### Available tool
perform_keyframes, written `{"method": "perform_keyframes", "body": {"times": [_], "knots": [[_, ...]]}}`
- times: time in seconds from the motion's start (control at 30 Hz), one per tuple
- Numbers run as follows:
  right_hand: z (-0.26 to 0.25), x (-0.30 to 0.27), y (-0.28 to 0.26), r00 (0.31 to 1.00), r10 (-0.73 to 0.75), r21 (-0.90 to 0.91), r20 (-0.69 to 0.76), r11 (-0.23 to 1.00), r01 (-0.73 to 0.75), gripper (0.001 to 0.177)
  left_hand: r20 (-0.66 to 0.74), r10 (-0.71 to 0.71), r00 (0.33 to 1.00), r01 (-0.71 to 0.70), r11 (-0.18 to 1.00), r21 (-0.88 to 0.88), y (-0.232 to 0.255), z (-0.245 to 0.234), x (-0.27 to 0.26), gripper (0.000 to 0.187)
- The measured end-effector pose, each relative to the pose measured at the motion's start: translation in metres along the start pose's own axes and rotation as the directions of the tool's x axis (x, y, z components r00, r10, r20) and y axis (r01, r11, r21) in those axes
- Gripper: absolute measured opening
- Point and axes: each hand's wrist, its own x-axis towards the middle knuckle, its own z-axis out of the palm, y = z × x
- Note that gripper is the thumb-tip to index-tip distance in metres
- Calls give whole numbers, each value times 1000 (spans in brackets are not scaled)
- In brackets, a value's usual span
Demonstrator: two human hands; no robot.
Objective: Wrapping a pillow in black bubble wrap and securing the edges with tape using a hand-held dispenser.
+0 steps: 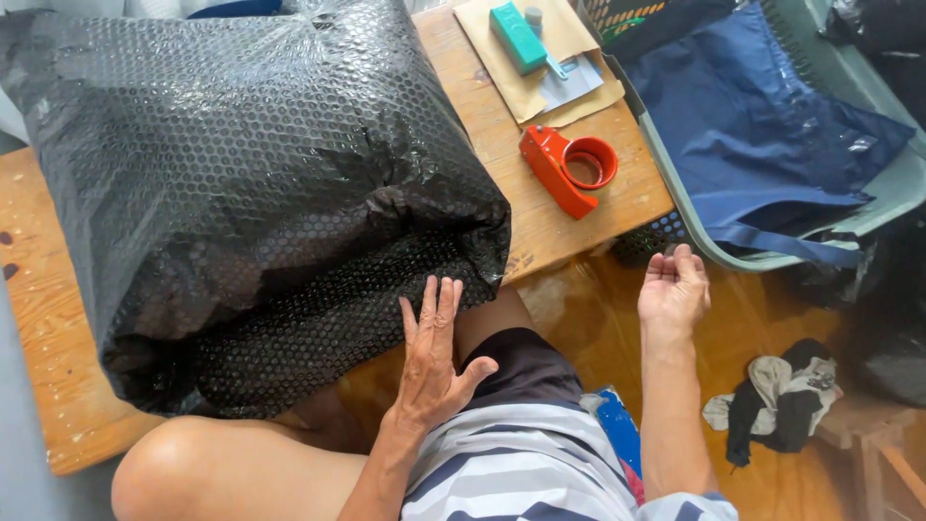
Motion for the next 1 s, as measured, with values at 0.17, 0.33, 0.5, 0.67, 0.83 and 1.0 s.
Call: {"method": "perform_keyframes", "body": {"times": [0.17, 0.33, 0.5, 0.67, 0.83, 1.0], "knots": [[4, 43, 33, 993, 57, 76, -107, 996, -49, 28, 34, 3, 999, -5, 998, 56, 0, 2, -2, 97], [8, 49, 50, 995, 13, 51, -99, 999, -8, 32, 59, -17, 998, 7, 987, 161, -1, 1, -4, 91], [8, 50, 56, 998, 14, 92, -68, 996, -8, 36, 50, -9, 999, 2, 989, 146, -2, 3, -5, 88], [16, 49, 63, 997, -13, 72, -80, 997, 19, 40, 48, -13, 999, 6, 988, 152, -1, 3, -5, 87], [15, 54, 73, 993, -53, -19, -105, 999, 51, 58, 51, -34, 998, 27, 990, 135, 0, 1, -4, 87], [22, 39, 67, 989, -115, -90, -95, 990, 107, 58, 43, -40, 998, 33, 988, 152, -2, 2, -5, 87]]}}
